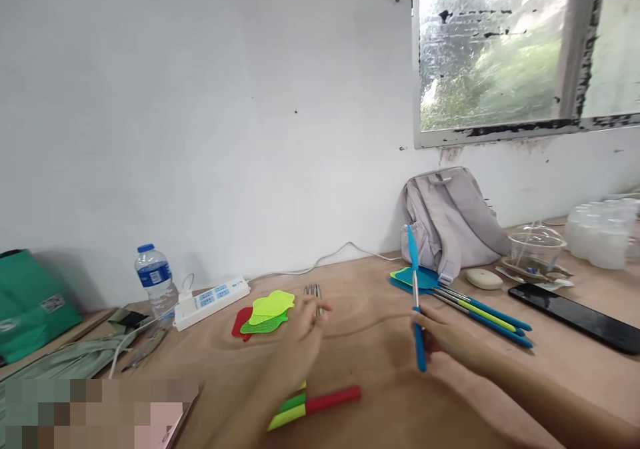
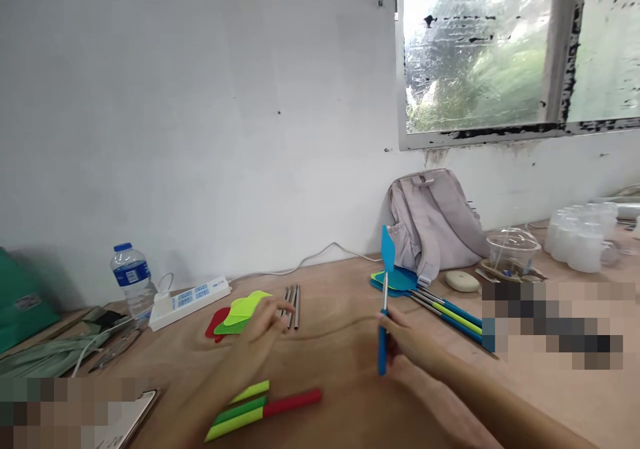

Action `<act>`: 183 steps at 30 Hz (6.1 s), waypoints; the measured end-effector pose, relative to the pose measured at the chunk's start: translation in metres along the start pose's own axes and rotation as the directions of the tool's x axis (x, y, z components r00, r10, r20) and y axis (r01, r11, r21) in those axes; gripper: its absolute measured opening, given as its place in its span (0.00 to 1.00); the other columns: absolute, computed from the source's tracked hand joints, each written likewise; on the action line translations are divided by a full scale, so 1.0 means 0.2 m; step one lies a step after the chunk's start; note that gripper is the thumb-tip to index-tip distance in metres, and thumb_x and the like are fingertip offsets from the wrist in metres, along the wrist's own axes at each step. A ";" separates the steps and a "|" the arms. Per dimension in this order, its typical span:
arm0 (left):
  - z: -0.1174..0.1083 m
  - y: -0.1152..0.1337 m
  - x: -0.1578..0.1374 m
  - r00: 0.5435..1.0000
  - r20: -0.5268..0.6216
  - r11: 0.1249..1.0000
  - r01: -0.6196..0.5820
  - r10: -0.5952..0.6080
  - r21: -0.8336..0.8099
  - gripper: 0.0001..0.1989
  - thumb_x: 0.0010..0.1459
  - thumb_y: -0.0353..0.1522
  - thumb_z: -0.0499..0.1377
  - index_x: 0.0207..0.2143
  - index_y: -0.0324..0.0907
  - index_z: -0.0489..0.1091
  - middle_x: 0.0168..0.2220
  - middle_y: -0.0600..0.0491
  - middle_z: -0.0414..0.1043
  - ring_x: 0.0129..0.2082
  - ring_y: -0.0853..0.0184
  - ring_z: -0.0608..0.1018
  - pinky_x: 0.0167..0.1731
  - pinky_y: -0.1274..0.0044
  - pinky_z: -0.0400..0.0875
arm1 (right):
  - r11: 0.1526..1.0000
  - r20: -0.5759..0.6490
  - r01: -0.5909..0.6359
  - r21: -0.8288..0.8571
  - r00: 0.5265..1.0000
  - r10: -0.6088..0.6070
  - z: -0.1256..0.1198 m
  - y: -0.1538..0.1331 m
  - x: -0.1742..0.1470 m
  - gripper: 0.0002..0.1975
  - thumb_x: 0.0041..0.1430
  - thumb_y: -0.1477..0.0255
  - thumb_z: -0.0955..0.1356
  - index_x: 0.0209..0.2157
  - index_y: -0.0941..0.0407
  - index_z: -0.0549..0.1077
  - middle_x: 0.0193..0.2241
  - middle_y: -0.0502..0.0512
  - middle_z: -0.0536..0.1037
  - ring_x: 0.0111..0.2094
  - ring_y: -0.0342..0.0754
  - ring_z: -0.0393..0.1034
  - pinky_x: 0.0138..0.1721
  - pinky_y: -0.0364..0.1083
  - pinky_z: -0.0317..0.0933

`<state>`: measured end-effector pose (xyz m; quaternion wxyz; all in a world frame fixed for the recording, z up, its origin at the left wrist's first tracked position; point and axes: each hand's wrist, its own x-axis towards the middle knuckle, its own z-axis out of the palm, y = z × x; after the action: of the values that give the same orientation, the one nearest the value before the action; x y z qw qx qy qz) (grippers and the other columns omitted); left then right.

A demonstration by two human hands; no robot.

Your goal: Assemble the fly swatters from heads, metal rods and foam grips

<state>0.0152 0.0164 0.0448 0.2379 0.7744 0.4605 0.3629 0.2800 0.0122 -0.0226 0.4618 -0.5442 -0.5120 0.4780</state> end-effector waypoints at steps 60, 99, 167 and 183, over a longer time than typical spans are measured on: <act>-0.15 -0.80 0.10 0.953 -0.263 0.798 0.276 -0.153 0.536 0.19 0.48 0.24 0.49 0.43 0.37 0.70 0.44 0.46 0.70 0.47 0.61 0.70 0.49 0.72 0.60 | 0.174 -0.130 -0.052 -0.983 0.871 -0.474 -0.66 0.23 0.20 0.15 0.54 0.68 0.59 0.39 0.54 0.73 0.36 0.59 0.77 0.35 0.58 0.71 0.32 0.51 0.64; -0.15 -0.22 -0.02 0.806 0.425 0.753 0.036 -0.411 0.658 0.11 0.30 0.24 0.53 0.18 0.46 0.69 0.20 0.54 0.71 0.20 0.60 0.72 0.18 0.75 0.60 | 0.891 0.121 0.356 -0.282 0.934 -0.335 0.28 0.13 0.25 0.10 0.54 0.63 0.61 0.27 0.53 0.55 0.17 0.43 0.63 0.19 0.41 0.56 0.22 0.41 0.49; 0.28 -0.06 -0.16 0.724 0.144 0.636 -0.669 0.674 0.385 0.10 0.61 0.31 0.48 0.42 0.42 0.66 0.32 0.54 0.74 0.29 0.71 0.76 0.28 0.80 0.71 | 0.849 0.260 -0.038 0.528 0.958 -0.119 0.50 0.13 -0.08 0.08 0.43 0.66 0.59 0.17 0.55 0.59 0.18 0.46 0.54 0.22 0.42 0.47 0.24 0.42 0.48; 0.25 -0.16 -0.10 0.964 0.015 0.949 -0.264 0.265 0.173 0.09 0.57 0.29 0.52 0.39 0.44 0.68 0.37 0.54 0.74 0.37 0.68 0.75 0.37 0.78 0.69 | 0.871 0.170 0.419 0.256 0.867 -0.468 0.16 0.11 0.21 0.21 0.38 0.69 0.72 0.36 0.52 0.63 0.33 0.50 0.65 0.33 0.45 0.60 0.33 0.43 0.55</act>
<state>0.0308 0.0120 -0.0143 0.1170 0.8453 0.3835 0.3532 0.2510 0.0532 -0.0502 0.5529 -0.3010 -0.6196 0.4688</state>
